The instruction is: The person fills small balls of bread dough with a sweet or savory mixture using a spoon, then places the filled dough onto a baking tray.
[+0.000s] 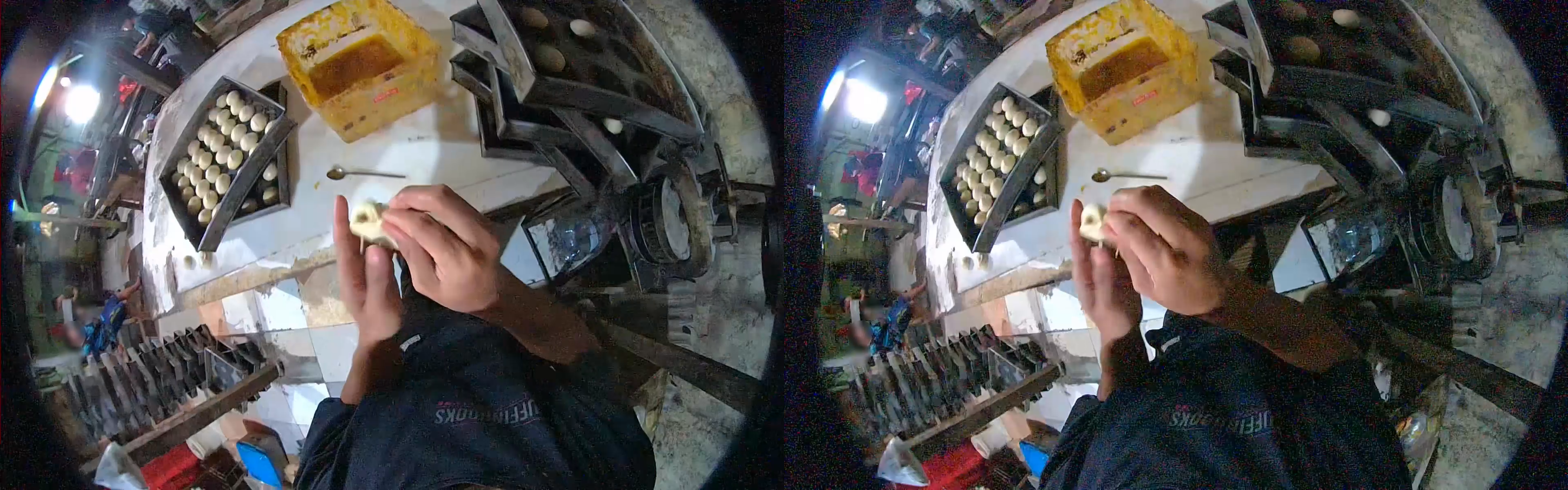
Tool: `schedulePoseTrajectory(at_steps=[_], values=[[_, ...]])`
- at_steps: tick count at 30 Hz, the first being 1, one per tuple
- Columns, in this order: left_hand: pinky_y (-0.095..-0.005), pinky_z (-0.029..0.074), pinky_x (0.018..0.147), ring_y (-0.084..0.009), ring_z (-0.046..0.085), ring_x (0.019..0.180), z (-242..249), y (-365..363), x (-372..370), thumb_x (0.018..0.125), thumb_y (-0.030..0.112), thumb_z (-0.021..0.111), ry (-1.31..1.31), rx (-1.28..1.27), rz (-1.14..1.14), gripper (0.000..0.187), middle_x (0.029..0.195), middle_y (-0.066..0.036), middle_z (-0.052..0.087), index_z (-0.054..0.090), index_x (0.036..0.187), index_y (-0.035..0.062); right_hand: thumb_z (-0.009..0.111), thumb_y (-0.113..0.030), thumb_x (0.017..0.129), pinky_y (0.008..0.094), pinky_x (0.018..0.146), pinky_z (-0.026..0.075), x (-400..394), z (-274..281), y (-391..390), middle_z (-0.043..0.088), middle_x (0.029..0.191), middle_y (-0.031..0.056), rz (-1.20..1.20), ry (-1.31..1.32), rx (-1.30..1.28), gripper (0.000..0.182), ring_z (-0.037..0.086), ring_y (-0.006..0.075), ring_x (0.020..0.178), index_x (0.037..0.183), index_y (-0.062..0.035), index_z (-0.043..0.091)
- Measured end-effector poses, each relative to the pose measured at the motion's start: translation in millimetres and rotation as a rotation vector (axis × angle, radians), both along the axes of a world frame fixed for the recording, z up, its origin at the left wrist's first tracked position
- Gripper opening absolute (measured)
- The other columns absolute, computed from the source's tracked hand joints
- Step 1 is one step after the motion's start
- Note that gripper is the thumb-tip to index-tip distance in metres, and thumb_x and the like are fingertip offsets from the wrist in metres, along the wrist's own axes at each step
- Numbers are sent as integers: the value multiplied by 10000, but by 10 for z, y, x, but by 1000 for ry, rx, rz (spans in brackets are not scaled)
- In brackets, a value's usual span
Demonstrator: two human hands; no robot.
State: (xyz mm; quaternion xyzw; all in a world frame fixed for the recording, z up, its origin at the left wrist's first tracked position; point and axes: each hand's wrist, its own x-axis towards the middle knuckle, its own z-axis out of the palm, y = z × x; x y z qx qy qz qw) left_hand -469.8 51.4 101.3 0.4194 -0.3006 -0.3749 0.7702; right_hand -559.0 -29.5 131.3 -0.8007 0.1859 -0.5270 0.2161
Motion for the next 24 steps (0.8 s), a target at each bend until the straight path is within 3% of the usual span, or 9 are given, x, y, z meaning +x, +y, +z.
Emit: schedulePoseTrajectory(at_steps=[4,8,10,12,15,16,20,22,24], values=[[-411,358,1043,-272,428,1248,-142,290,97,908,375,617,-182,-115,-67,593,1367,-183,424,469,1344,2,718,-21,785,288,646,518,-303,325,156,607,939,122,185,65,80,205,624,190,731,967,31,641],[-449,430,962,-330,507,1155,-24,287,-38,932,319,563,-472,-144,201,295,1244,-232,497,556,1020,38,753,-13,771,231,582,507,-359,237,162,614,883,79,318,128,763,260,596,79,699,1002,37,643],[-477,387,994,-352,495,1189,-48,308,50,945,294,529,-917,-100,328,316,1239,-240,504,526,1101,20,771,-20,758,211,586,512,-300,157,191,618,925,80,451,-30,793,322,616,88,729,1048,37,640],[-466,392,971,-335,502,1144,-25,293,106,951,271,537,-988,-114,434,359,1122,-206,564,510,1202,16,775,-36,753,236,620,529,-162,225,211,625,958,100,409,3,524,363,645,122,745,1080,39,636],[-366,426,876,-295,496,1041,138,422,393,758,126,679,-1272,154,436,666,1127,-180,511,451,1380,57,780,-65,729,299,694,543,115,449,324,655,929,111,367,207,292,356,671,211,805,1056,10,661],[-366,426,876,-295,496,1041,109,420,441,758,126,679,-1264,168,449,666,1127,-180,511,451,1380,57,780,-65,729,299,694,543,229,423,324,655,929,111,383,217,294,356,671,211,805,1056,10,661],[-378,387,903,-231,437,1038,117,350,710,782,288,678,-314,-74,403,572,1141,-143,420,542,1274,29,814,-119,709,288,674,533,670,428,186,651,847,80,353,209,21,304,654,185,768,959,-4,687],[-388,380,901,-223,422,1025,-1,441,1025,878,434,589,49,-286,70,475,1104,-125,403,581,1159,52,794,-125,695,320,654,524,874,513,145,635,884,106,405,162,204,244,645,224,782,892,-37,680],[-398,384,891,-233,426,1001,5,437,1169,945,512,482,95,-285,115,448,1085,-114,381,606,992,84,801,-115,692,300,627,520,1049,625,229,648,847,103,366,229,430,219,653,196,736,871,-48,693]])
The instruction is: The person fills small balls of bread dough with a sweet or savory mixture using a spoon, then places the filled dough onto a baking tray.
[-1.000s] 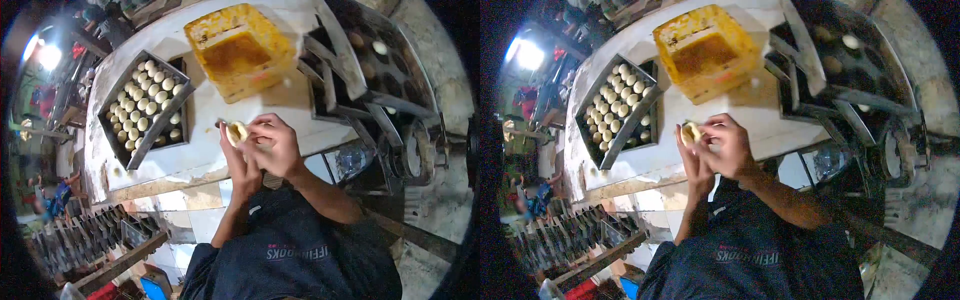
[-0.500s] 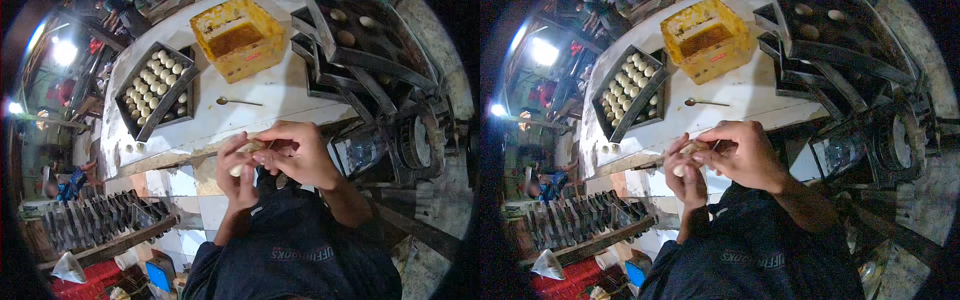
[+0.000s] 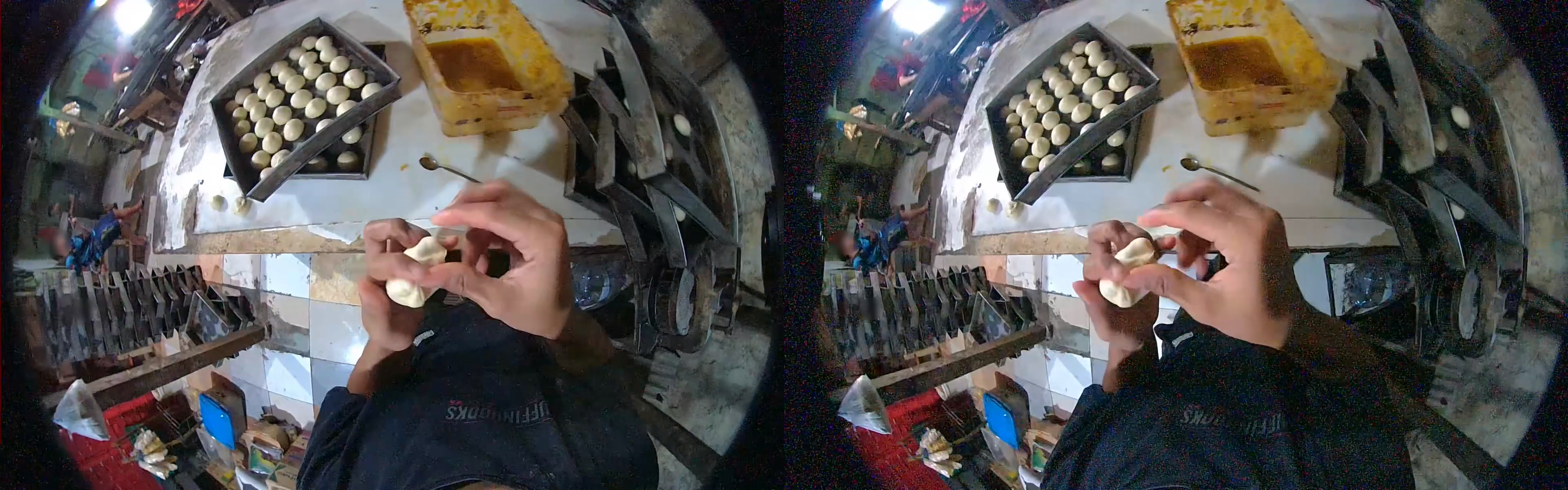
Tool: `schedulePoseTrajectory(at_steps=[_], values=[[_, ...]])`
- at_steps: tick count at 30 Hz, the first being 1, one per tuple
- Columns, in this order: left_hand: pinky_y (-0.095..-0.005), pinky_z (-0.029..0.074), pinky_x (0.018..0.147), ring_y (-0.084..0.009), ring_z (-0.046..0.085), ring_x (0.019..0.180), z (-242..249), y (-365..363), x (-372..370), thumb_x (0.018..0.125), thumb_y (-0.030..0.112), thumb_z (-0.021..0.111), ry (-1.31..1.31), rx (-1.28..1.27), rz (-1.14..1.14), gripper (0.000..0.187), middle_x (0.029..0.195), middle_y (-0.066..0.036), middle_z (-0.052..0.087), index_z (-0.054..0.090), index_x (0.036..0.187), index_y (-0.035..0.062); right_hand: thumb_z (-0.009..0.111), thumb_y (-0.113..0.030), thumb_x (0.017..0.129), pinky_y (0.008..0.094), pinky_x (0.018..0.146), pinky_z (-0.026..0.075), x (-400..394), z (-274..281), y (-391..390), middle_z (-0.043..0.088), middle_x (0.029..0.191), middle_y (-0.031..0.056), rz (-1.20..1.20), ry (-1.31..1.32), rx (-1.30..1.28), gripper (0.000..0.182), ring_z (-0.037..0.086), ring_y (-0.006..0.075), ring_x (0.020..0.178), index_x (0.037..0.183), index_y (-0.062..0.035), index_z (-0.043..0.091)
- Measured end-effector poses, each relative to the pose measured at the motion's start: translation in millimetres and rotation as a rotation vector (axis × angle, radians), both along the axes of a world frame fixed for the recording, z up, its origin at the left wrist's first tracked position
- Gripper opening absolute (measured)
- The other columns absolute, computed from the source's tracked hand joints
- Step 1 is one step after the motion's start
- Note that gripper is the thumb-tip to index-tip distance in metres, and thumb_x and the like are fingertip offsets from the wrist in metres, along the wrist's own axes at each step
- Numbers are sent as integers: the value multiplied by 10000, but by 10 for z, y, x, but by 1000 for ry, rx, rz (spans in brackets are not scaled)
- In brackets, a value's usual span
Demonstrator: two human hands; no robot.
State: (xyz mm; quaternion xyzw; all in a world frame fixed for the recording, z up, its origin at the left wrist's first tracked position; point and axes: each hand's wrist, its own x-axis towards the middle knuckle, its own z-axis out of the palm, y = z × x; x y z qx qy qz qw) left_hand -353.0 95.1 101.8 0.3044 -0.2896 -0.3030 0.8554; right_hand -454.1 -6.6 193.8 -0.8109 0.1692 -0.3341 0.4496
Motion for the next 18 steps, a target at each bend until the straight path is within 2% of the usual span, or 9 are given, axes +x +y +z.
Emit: schedulePoseTrajectory(at_steps=[2,4,5,9,10,12,14,16,18], values=[[-398,399,862,-240,439,950,-64,-21,246,982,504,408,-422,-56,85,448,1072,-111,378,607,947,105,783,-82,710,291,635,524,167,-70,51,655,852,95,76,17,351,200,665,184,724,889,-54,698],[-386,417,800,-234,450,899,5,-94,393,950,501,495,-581,-87,135,401,1075,-123,374,561,1082,128,756,-36,716,294,672,543,240,-196,33,666,931,98,117,-24,149,216,682,223,785,924,-50,698],[-370,436,765,-229,454,893,94,-153,354,931,472,548,-496,-56,258,412,1067,-127,376,508,1166,136,754,-20,706,300,690,552,303,-231,42,664,965,112,116,-122,35,246,684,238,804,943,-41,693],[-325,515,701,-208,477,883,157,-279,290,763,410,784,-427,1,438,831,1068,-139,387,319,1385,115,753,19,675,351,763,568,370,-321,13,656,1038,152,66,-337,-256,318,686,266,875,981,-13,675],[-329,514,707,-201,496,878,196,-364,261,689,430,827,-376,-29,327,908,1075,-139,406,341,1372,81,753,26,670,360,777,565,361,-371,-41,655,1051,153,47,-490,-314,316,687,261,884,974,-15,677],[-338,512,719,-188,536,868,273,-536,206,541,471,914,-257,-71,114,1067,1088,-139,444,384,1346,13,725,-1,710,371,783,561,191,-388,-178,657,1056,137,118,-450,-252,241,689,263,893,947,-19,683],[-324,501,692,-211,561,840,281,-738,228,583,446,899,-522,-122,-16,808,980,-128,515,527,1149,4,689,-50,765,381,759,558,30,-494,-281,654,1042,148,158,-434,3,189,688,281,861,953,-32,690],[-311,486,661,-238,583,810,309,-935,132,634,416,881,-655,-178,-105,559,846,-112,576,635,910,-2,644,-70,803,385,750,542,-236,-433,-394,643,1017,172,155,-201,139,204,664,316,877,1000,-57,693],[-353,498,670,-197,544,710,324,-981,-150,770,469,767,-689,247,68,520,736,-117,546,574,760,-13,642,-58,810,397,812,527,-577,-382,-619,639,1010,184,116,49,-211,211,632,336,977,1014,-16,679]])
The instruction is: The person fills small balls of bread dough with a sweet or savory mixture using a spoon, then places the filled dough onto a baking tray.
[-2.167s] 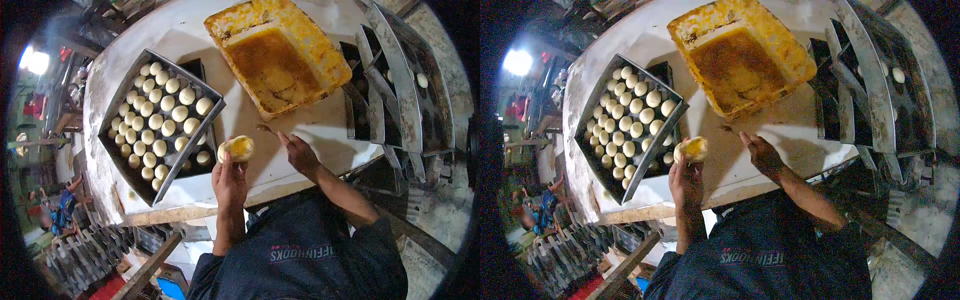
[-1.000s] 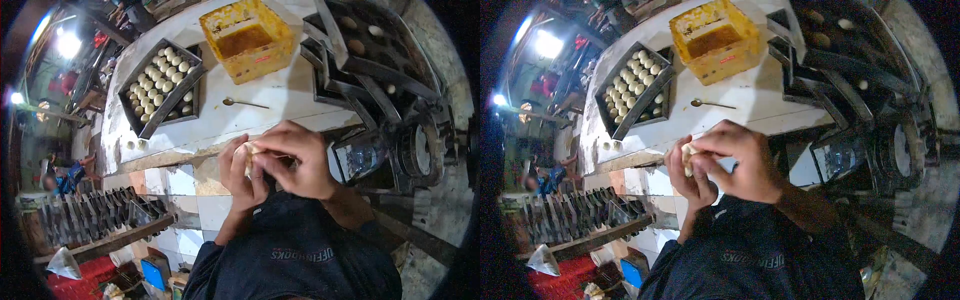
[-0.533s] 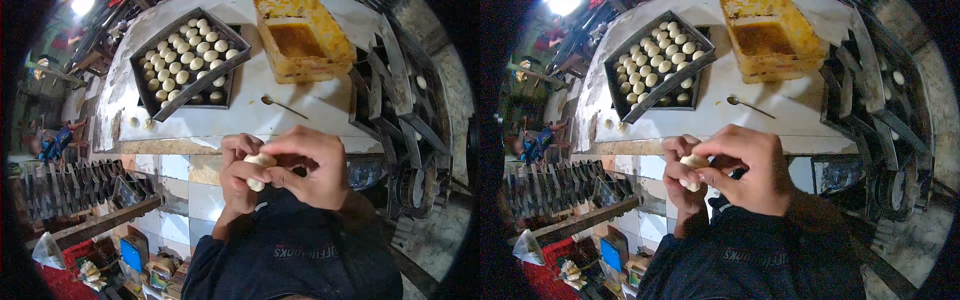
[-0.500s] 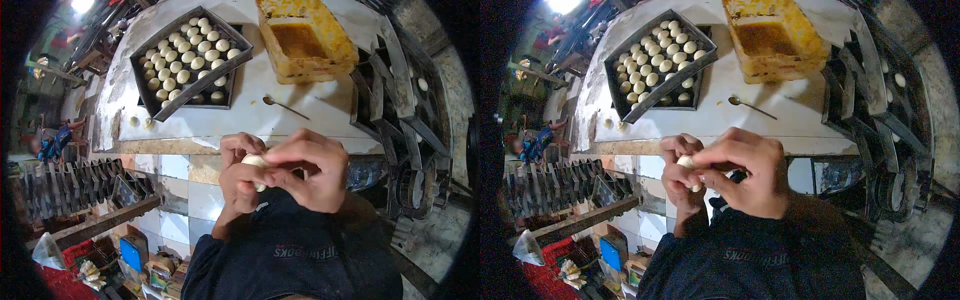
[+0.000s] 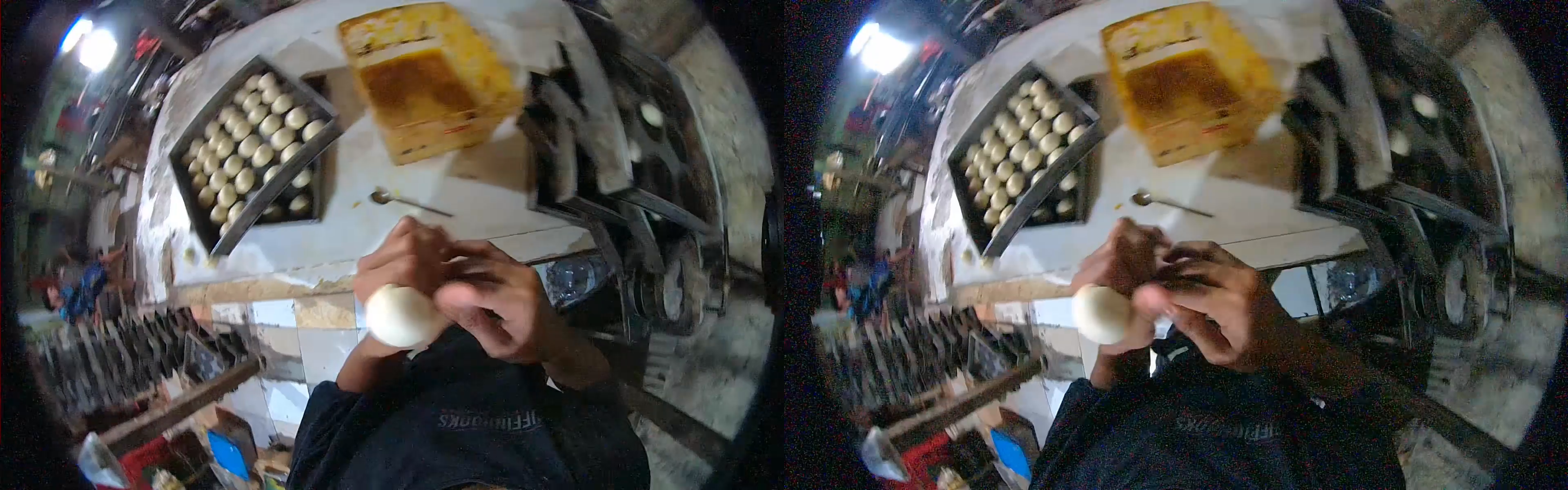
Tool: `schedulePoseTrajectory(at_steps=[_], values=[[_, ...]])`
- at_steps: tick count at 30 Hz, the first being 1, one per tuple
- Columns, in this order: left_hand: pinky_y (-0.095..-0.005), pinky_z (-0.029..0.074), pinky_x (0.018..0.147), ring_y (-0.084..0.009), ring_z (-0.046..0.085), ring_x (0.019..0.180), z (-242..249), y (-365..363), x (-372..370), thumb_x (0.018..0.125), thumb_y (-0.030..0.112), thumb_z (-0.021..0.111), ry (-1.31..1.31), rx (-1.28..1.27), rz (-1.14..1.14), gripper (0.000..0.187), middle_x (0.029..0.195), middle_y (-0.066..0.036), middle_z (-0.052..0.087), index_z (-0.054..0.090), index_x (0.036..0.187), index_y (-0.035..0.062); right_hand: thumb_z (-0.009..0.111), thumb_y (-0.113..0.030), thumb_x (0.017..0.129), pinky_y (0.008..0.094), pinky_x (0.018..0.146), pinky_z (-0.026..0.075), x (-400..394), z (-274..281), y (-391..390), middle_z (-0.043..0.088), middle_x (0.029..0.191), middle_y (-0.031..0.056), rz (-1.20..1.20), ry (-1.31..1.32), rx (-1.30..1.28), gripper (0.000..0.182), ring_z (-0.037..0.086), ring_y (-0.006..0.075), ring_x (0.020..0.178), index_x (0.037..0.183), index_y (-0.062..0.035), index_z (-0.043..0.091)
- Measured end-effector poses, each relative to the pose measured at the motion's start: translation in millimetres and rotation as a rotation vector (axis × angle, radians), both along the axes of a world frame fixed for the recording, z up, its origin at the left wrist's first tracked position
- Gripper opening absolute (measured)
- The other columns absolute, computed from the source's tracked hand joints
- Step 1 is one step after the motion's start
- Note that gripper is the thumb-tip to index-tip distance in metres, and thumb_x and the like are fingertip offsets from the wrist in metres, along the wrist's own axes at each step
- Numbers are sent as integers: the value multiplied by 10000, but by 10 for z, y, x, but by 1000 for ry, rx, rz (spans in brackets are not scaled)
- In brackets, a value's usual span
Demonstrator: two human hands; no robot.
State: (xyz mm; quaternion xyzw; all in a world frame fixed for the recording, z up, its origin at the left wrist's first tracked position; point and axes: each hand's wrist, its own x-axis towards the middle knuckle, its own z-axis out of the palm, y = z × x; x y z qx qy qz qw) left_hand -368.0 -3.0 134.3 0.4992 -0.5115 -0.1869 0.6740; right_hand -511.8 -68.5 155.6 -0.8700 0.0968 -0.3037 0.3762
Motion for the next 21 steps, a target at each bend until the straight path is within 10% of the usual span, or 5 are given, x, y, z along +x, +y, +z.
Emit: schedulePoseTrajectory(at_steps=[2,5,7,16,21], values=[[-310,423,572,-198,506,640,-18,-111,-310,876,384,660,127,94,25,431,711,-107,564,563,739,-13,629,-53,823,410,843,523,-464,134,-68,630,1031,187,-169,15,-45,212,622,334,1004,1023,11,655],[-291,399,493,-208,507,515,-167,-505,-868,864,186,669,-697,62,245,276,613,-65,534,505,669,80,634,-34,819,439,892,516,-1079,381,-217,585,1126,190,-270,26,-191,288,589,344,1069,1099,27,608],[-298,423,547,-189,554,627,-680,-684,-1234,839,198,696,39,199,-615,201,753,-60,587,547,787,73,673,-13,778,475,910,514,-1396,399,-310,473,1289,195,-115,39,-296,473,519,374,1157,1229,-1,528],[-264,404,544,-106,436,590,252,-1328,-2344,696,145,843,-63,411,-979,515,767,-19,499,562,1105,9,436,-151,986,390,867,487,-2836,704,-1266,619,970,149,-486,159,-17,209,620,302,907,1056,-16,579],[-199,330,543,-53,374,613,273,-1218,-2182,660,20,842,11,290,-747,612,741,39,421,558,1202,50,445,-398,996,372,968,442,-3040,468,-2404,603,1206,173,-526,525,-211,470,579,317,1126,1224,-2,554]])
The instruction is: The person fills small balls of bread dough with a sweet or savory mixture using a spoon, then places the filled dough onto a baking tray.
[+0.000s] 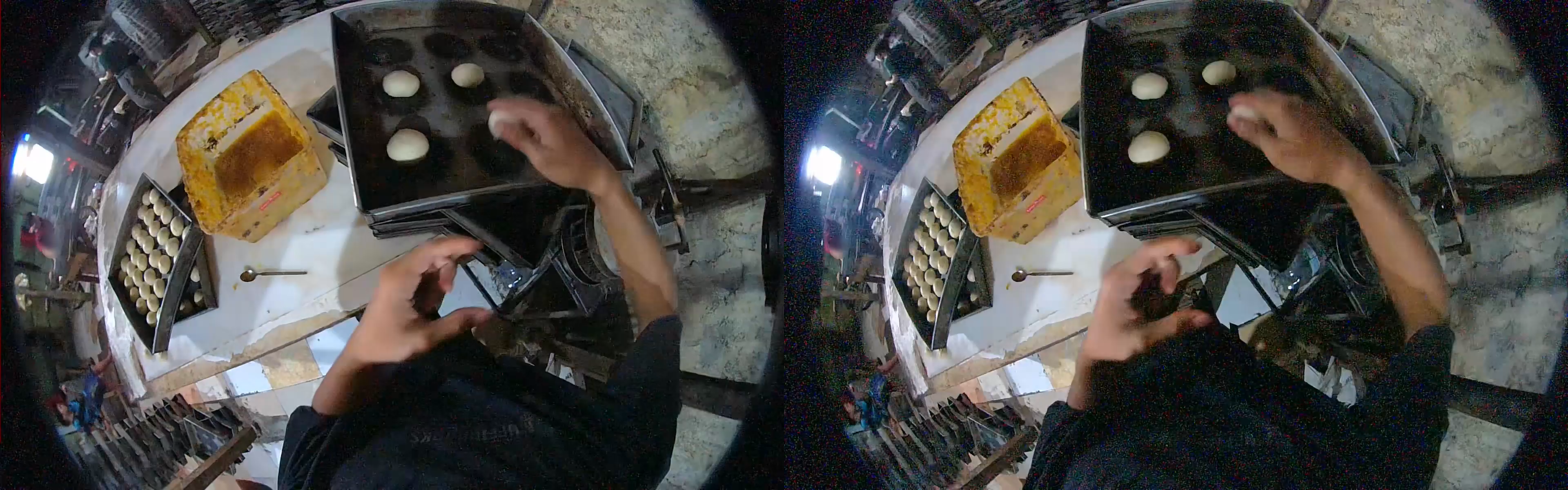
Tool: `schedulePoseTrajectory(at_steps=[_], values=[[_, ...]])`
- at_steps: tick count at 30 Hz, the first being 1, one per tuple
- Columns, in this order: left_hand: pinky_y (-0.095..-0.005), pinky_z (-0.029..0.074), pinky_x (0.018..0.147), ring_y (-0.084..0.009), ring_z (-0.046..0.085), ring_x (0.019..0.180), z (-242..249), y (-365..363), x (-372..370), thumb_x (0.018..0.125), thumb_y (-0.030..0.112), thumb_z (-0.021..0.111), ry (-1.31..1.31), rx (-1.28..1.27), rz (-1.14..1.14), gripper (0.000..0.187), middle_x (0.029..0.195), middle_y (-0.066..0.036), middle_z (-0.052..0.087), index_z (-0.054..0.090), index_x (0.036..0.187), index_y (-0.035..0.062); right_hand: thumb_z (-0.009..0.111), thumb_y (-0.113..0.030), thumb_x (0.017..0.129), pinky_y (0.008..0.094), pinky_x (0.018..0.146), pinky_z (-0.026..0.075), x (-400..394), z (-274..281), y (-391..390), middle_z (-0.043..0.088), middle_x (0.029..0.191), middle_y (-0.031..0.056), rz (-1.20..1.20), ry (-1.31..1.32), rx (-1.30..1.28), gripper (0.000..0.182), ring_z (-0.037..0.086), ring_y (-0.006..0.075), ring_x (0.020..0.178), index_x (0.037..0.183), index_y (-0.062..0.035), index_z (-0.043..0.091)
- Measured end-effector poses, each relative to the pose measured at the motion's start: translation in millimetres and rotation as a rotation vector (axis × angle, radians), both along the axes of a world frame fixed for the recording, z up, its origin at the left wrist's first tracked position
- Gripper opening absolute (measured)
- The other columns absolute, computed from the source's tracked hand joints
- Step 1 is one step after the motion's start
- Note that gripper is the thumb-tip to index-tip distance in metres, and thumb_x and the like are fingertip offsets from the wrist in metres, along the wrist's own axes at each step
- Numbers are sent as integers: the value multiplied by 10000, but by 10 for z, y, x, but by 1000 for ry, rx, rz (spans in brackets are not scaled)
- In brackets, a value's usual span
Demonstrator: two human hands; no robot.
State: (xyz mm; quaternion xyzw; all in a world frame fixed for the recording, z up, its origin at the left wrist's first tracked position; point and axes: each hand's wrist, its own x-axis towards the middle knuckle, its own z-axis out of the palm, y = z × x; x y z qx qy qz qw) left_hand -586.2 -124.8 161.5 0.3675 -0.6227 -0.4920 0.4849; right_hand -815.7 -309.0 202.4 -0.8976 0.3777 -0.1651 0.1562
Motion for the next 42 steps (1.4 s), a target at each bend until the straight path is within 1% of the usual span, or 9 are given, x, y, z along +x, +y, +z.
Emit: schedulePoseTrajectory(at_steps=[4,7,11,16,19,25,31,35,42], values=[[-193,296,559,-43,368,627,-150,304,400,703,-8,802,110,13,135,501,731,56,402,585,1146,81,339,-490,1003,319,1169,166,13,60,52,286,1524,158,34,306,322,614,235,256,1429,1442,-62,356],[-230,349,618,-83,409,677,-499,511,783,753,58,767,31,169,281,380,797,-1,515,586,1086,48,329,-422,1019,351,1173,161,-50,41,35,308,1523,129,70,266,358,565,238,260,1428,1438,-44,365],[-333,487,682,-210,589,749,-1564,1095,1304,851,189,696,-231,205,424,331,858,-122,620,598,1127,36,274,-540,984,437,1148,218,183,209,254,383,1475,146,63,-43,-470,680,325,297,1382,1424,-35,395],[-375,461,723,-285,586,800,-2090,2270,3369,781,85,707,-478,144,1539,133,895,-124,637,656,903,74,276,-198,1039,425,1006,427,369,43,1073,499,1302,245,-47,-596,-548,425,527,310,1169,1283,73,495],[-423,467,772,-350,595,855,-2162,2960,4910,866,294,637,-817,465,1928,333,914,-180,632,658,1076,37,343,-127,1025,440,953,449,1233,-158,1417,538,1205,194,-118,-356,-613,335,554,298,1049,1142,79,580],[-472,467,794,-390,594,894,-2735,3306,6629,829,503,622,-770,1189,1554,538,982,-227,645,668,1024,4,512,-65,935,375,804,482,2506,-421,1871,588,993,169,-36,-260,-296,149,584,281,886,956,47,609],[-332,506,794,-286,636,939,-2084,3060,5606,868,187,664,-443,315,1875,368,955,-209,637,537,1143,-23,545,-100,874,301,733,444,3364,-653,2262,590,869,116,252,-364,-123,147,563,211,809,904,29,609],[-316,508,836,-199,613,990,-1435,2793,4050,874,-48,612,33,25,1510,708,1098,-154,602,182,1431,30,569,-188,872,332,735,487,3817,-1162,2717,625,861,127,258,-486,515,290,601,203,811,1042,31,653],[-269,435,914,-159,533,1077,-876,2304,2344,896,85,650,271,48,914,323,1291,-126,488,590,1196,-19,590,-107,937,244,658,505,3580,-1166,2964,636,923,101,337,-722,899,261,603,122,760,1121,78,594]])
